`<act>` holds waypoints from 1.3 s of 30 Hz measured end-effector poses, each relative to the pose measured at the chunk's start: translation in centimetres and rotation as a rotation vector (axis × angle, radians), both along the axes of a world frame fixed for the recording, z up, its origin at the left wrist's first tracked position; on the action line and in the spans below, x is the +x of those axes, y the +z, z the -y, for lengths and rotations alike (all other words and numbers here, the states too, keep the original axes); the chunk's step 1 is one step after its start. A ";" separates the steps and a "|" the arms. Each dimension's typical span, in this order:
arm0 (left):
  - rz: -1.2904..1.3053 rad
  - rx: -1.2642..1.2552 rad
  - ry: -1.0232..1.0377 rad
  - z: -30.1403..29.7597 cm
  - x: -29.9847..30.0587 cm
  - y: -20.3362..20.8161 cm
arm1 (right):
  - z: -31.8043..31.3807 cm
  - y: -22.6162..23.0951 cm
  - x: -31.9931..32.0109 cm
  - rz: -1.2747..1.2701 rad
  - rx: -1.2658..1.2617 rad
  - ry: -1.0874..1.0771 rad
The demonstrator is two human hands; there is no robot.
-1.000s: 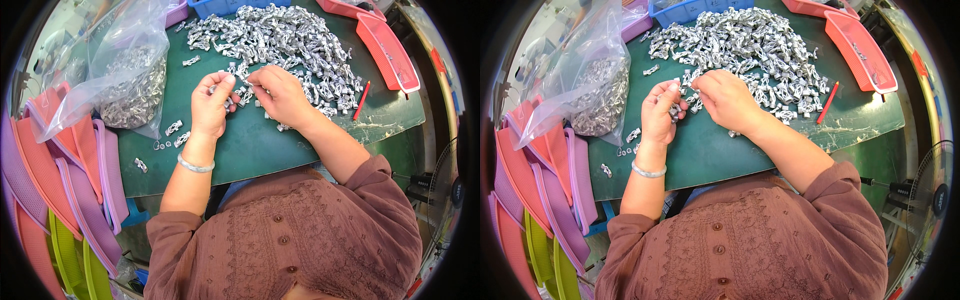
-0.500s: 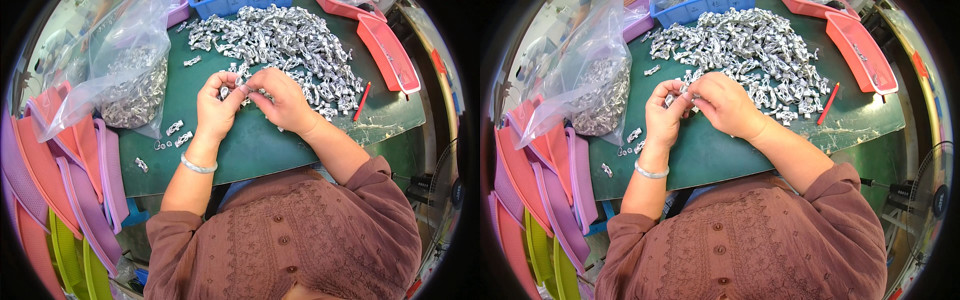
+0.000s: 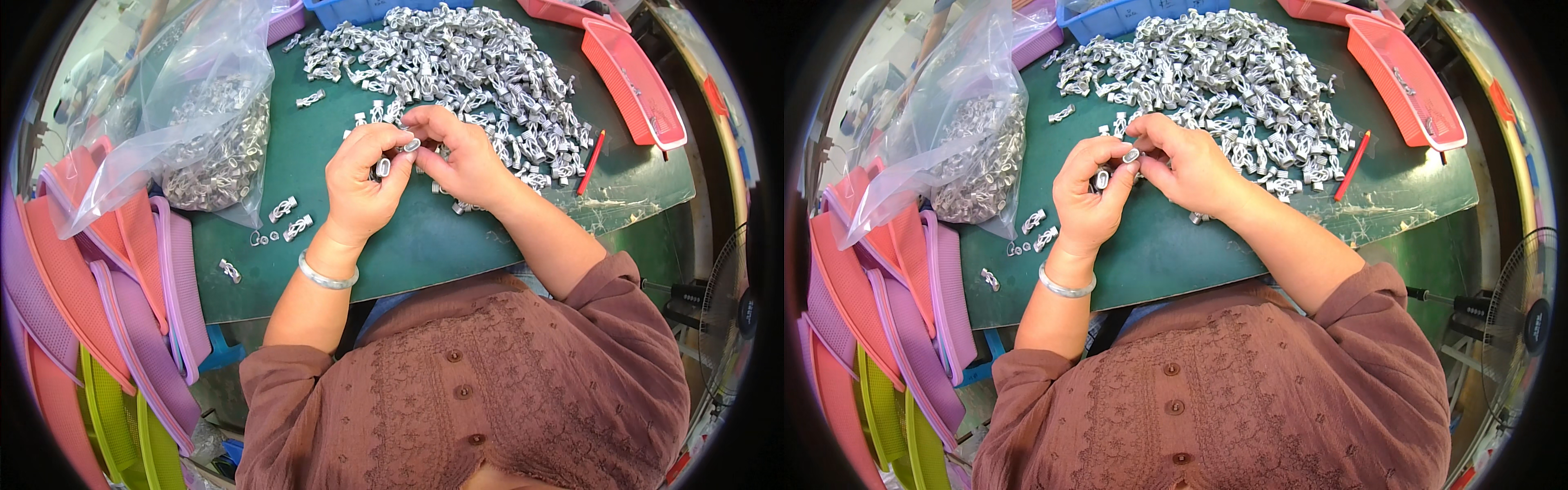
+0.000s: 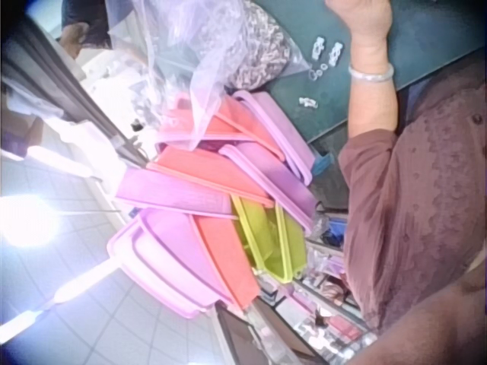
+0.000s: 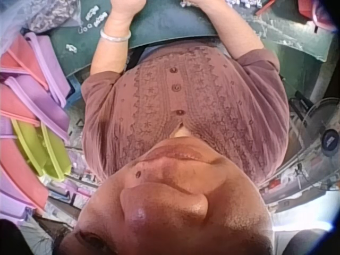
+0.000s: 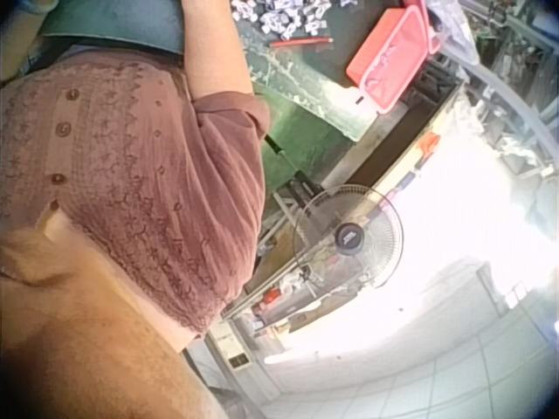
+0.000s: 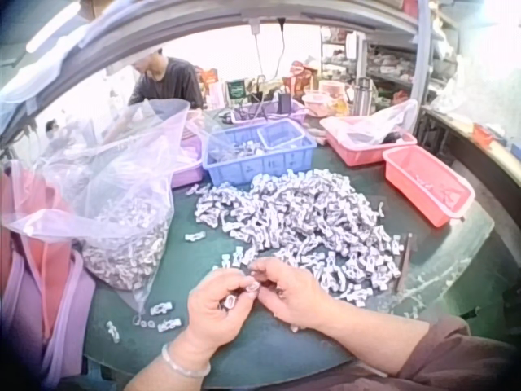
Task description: The person sorts through a pile of small metal clips on a green workbench, picking them up individually, and uses a red pen to mark specific ones.
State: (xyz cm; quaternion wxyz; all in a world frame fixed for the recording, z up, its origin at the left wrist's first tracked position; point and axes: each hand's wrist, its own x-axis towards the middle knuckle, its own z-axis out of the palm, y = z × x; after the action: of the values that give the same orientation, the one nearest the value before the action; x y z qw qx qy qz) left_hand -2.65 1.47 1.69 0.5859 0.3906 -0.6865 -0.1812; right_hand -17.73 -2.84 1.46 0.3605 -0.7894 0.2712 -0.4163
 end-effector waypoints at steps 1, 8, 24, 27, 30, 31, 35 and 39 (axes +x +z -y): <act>0.006 -0.005 0.003 0.0 0.0 0.0 | 0.0 -0.1 0.0 0.003 0.006 -0.002; -0.089 0.101 0.005 -0.1 0.0 -0.4 | -0.2 0.2 -0.1 0.018 0.102 0.047; -0.493 0.633 -0.053 -0.1 0.2 0.1 | 0.3 1.1 -0.8 0.494 0.897 0.378; -0.566 0.707 -0.081 0.0 0.3 0.3 | 0.5 0.8 -0.9 0.494 0.891 0.422; -0.601 0.729 -0.099 0.0 0.3 0.1 | 0.5 0.8 -0.9 0.495 0.890 0.420; -0.612 0.732 -0.107 0.0 0.4 0.1 | 0.5 0.8 -1.0 0.494 0.892 0.421; -0.642 0.720 -0.119 0.1 0.6 -0.2 | 0.4 1.0 -0.8 0.471 0.906 0.404; -0.613 0.678 -0.071 0.1 0.4 0.1 | 0.3 1.1 -0.7 0.377 0.893 0.360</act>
State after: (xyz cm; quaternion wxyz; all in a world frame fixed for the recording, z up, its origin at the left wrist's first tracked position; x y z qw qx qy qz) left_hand -2.22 1.37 1.81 0.5946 0.4649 -0.3962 -0.5228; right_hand -18.44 -3.15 2.59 0.7709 -0.5041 0.2127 -0.3262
